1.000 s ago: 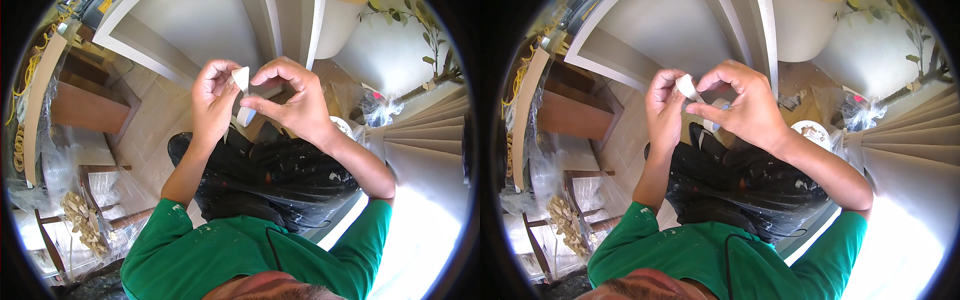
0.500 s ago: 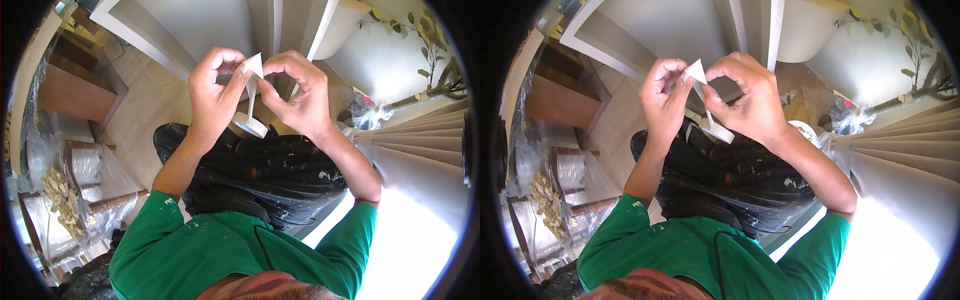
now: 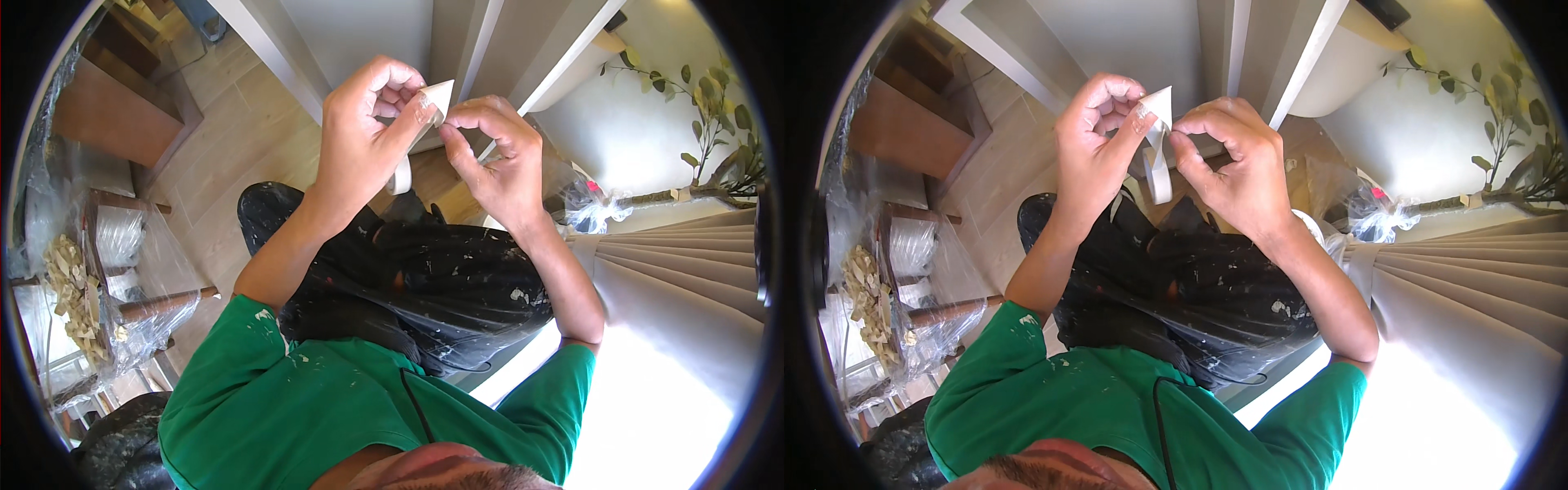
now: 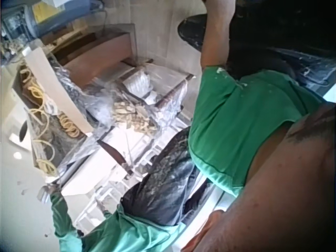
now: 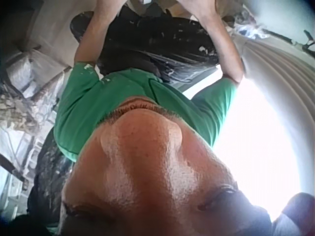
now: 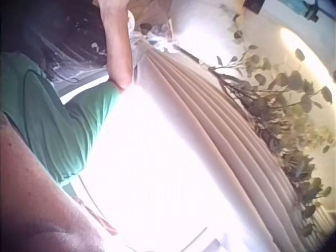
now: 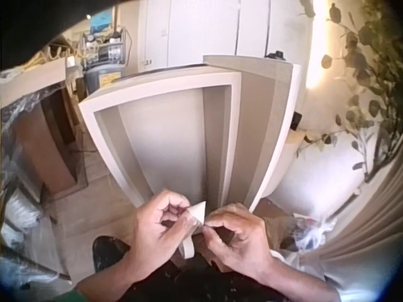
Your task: The person tapes the inside corners of a small white wooden shelf by hand using a roll of white tape.
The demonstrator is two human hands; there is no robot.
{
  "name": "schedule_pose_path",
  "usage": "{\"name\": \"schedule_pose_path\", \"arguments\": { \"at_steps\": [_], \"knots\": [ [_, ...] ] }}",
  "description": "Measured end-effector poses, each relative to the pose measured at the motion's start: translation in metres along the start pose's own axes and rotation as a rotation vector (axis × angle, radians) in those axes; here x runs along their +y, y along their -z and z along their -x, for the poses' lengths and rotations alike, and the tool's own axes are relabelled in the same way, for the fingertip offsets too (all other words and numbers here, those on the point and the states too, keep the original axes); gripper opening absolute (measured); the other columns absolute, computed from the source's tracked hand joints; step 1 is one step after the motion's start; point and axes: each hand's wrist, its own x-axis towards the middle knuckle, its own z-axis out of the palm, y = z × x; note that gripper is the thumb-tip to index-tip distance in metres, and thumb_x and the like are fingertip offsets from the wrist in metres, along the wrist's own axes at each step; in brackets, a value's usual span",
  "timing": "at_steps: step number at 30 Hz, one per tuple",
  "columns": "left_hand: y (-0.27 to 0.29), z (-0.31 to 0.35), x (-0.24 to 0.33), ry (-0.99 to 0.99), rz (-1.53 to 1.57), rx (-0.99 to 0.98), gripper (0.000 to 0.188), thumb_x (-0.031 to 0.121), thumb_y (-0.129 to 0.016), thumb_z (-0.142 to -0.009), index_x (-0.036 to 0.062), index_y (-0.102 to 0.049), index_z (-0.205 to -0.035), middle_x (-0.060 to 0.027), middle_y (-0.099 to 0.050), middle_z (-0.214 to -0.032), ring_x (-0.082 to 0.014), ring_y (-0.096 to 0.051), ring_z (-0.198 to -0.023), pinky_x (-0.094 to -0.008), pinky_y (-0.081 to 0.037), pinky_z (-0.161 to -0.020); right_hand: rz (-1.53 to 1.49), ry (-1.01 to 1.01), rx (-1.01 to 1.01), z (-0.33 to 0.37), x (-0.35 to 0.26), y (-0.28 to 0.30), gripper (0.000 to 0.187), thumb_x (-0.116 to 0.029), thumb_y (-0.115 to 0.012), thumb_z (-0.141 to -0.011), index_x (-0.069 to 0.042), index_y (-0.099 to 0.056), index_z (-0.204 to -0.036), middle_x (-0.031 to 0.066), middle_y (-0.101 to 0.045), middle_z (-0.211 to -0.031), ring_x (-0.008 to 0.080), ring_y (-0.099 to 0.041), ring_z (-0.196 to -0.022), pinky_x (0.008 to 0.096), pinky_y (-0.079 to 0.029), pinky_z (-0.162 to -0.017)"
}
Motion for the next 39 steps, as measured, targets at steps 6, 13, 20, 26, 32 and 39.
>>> {"name": "schedule_pose_path", "arguments": {
  "at_steps": [6, 13, 20, 26, 32, 39],
  "knots": [
    [0.001, -0.001, 0.002, -0.001, -0.004, 0.011, 0.015, -0.003, -0.069, -0.091, -0.0018, -0.06, -0.103, -0.0048, -0.062, -0.099, -0.01, -0.064, -0.087, -0.0267, -0.054, -0.078, 0.005, 0.027, -0.004, -0.004, -0.005, -0.001, 0.013, -0.003, -0.078, -0.079, -0.001, -0.071, -0.09, 0.0092, -0.071, -0.087, 0.0257, -0.065, -0.082, 0.0352, -0.053, -0.075],
    [0.003, 0.0, 0.001, 0.031, 0.021, -0.006, 0.015, -0.004, -0.069, -0.091, -0.0021, -0.06, -0.104, -0.0048, -0.062, -0.1, -0.0105, -0.064, -0.088, -0.027, -0.054, -0.08, 0.033, 0.011, 0.027, -0.003, 0.0, -0.004, 0.012, -0.002, -0.078, -0.08, -0.002, -0.071, -0.089, 0.0091, -0.07, -0.085, 0.026, -0.065, -0.081, 0.0357, -0.052, -0.073],
    [0.0, 0.003, -0.005, -0.151, 0.103, -0.073, 0.033, -0.005, -0.069, -0.09, 0.0005, -0.055, -0.12, -0.0094, -0.059, -0.115, -0.0155, -0.061, -0.103, -0.0317, -0.052, -0.089, 0.161, 0.136, 0.065, -0.008, -0.004, 0.004, 0.016, -0.002, -0.077, -0.079, -0.005, -0.065, -0.09, 0.0084, -0.067, -0.089, 0.0289, -0.063, -0.084, 0.0375, -0.052, -0.072],
    [-0.014, 0.012, -0.007, -0.079, 0.264, 0.003, 0.044, 0.008, -0.077, -0.086, 0.0039, -0.055, -0.123, -0.0079, -0.063, -0.11, -0.019, -0.062, -0.105, -0.0371, -0.051, -0.092, 0.288, 0.293, 0.083, -0.012, -0.007, 0.009, 0.018, -0.002, -0.079, -0.077, -0.005, -0.065, -0.089, 0.0065, -0.067, -0.088, 0.0279, -0.064, -0.084, 0.038, -0.053, -0.072],
    [-0.01, 0.022, -0.021, 0.086, 0.209, -0.142, 0.02, 0.0, -0.066, -0.095, -0.002, -0.06, -0.114, -0.0056, -0.064, -0.105, -0.0113, -0.061, -0.101, -0.0293, -0.05, -0.09, 0.387, 0.341, 0.1, -0.014, -0.004, 0.015, 0.022, -0.001, -0.079, -0.074, -0.006, -0.065, -0.091, 0.0055, -0.067, -0.09, 0.0266, -0.064, -0.085, 0.0375, -0.054, -0.071],
    [-0.014, 0.017, -0.013, 0.176, 0.306, -0.18, 0.015, 0.011, -0.069, -0.096, -0.0025, -0.064, -0.1, -0.0046, -0.068, -0.094, -0.0094, -0.061, -0.089, -0.0283, -0.049, -0.084, 0.647, 0.481, 0.129, -0.015, 0.006, 0.027, 0.027, -0.004, -0.079, -0.07, -0.01, -0.066, -0.093, 0.0017, -0.066, -0.094, 0.0228, -0.064, -0.091, 0.0354, -0.049, -0.077]
  ]
}}
